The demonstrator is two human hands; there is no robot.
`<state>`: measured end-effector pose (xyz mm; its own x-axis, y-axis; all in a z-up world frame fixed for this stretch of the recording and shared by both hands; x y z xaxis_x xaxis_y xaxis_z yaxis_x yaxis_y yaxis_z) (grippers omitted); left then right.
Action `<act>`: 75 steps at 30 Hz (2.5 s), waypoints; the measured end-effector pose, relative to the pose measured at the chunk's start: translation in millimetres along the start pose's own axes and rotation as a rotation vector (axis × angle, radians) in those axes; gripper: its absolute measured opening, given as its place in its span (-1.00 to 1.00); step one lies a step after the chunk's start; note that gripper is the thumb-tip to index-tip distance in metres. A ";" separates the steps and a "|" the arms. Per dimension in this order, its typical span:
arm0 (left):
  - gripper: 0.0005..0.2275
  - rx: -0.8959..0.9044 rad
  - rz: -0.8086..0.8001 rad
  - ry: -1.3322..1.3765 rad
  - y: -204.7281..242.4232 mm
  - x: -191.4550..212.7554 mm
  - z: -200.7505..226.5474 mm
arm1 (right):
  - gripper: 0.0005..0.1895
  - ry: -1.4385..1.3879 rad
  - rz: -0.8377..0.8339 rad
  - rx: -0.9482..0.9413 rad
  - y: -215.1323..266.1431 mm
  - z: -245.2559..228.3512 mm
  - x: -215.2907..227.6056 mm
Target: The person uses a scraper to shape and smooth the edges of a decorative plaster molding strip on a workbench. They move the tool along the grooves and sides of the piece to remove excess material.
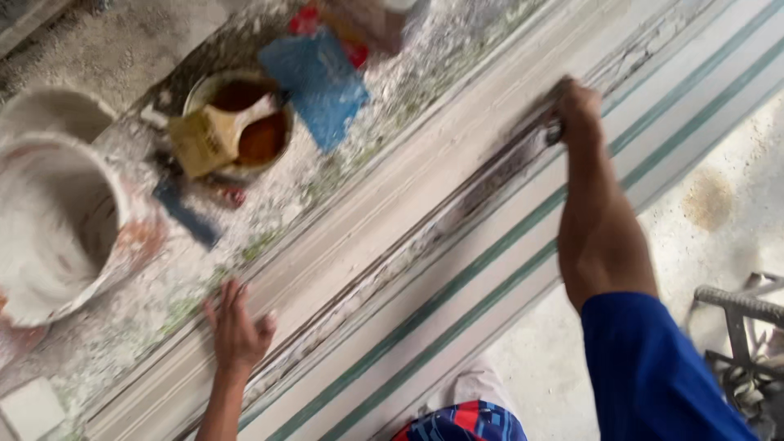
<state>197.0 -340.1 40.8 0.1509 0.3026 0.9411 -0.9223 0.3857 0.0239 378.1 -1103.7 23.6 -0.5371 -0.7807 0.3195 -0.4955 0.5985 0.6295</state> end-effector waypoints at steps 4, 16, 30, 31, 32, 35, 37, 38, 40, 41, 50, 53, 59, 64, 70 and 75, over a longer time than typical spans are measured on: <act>-0.38 0.010 0.048 -0.152 -21.4 16.1 28.7 | -0.47 1.605 0.050 0.436 -83.5 -129.0 8.8; -0.29 -0.037 0.064 0.187 -181.6 -10.1 156.6 | -0.43 0.383 0.142 0.069 243.1 157.7 -152.7; -0.36 -0.095 0.130 0.082 -184.4 -28.5 169.3 | -0.53 -0.044 0.008 0.203 39.2 52.7 -54.8; -0.36 -0.092 0.128 0.086 -182.5 -29.4 167.3 | -0.53 -0.039 0.009 0.202 83.2 106.5 -75.4; -0.37 -0.078 0.125 0.073 -180.8 -31.1 165.9 | -0.50 -0.058 0.059 0.153 133.2 147.4 -98.2; -0.38 -0.060 0.116 0.069 -182.2 -32.8 163.0 | -0.50 0.015 0.089 -0.001 292.4 203.0 -191.5; -0.39 -0.053 0.102 0.071 -179.4 -36.3 160.1 | -0.47 0.104 0.066 -0.114 347.3 211.4 -214.4; -0.40 -0.041 0.124 0.096 -177.3 -37.9 156.6 | -0.44 0.084 0.053 -0.097 340.4 201.8 -209.2; -0.41 -0.023 0.135 0.122 -179.2 -38.3 151.7 | -0.41 0.071 0.038 -0.090 290.9 174.8 -187.2; -0.43 -0.036 0.144 0.097 -178.2 -36.4 154.6 | -0.44 0.229 0.112 0.011 253.4 141.1 -163.0; -0.46 -0.098 0.206 0.054 -181.1 -21.3 164.3 | -0.58 0.375 -0.011 0.166 25.6 31.0 -44.2; -0.44 -0.102 0.242 0.018 -179.4 -20.6 165.3 | -0.65 0.727 0.051 0.147 104.1 124.1 -86.2; -0.41 -0.020 0.234 -0.061 -169.6 -26.3 153.1 | -0.39 0.457 -0.029 0.106 132.9 67.7 -84.9; -0.39 0.005 0.189 -0.079 -168.8 -25.1 152.9 | -0.81 1.074 -0.158 0.261 -60.0 -63.2 32.7; -0.45 -0.007 0.126 -0.205 -181.3 -15.4 188.7 | -0.71 -0.303 0.035 -0.027 -251.5 -159.1 179.2; -0.40 0.261 0.003 -0.281 -217.8 -31.5 196.8 | -0.77 0.184 -0.130 0.091 -264.1 -188.3 191.5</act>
<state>323.1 -605.2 72.3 0.0783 0.0390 0.9962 -0.9876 0.1393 0.0722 534.6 -1445.1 51.9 -0.3350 -0.8670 0.3688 -0.6163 0.4977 0.6103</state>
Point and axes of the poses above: each hand's wrist, its own y-axis away from the middle knuckle, its own x-axis out of the back of the hand, z = x × y, the point moved 10 cm from there along -y, towards the middle knuckle, and after that the axes turned 14 degrees about -z, right-handed, at the moved point
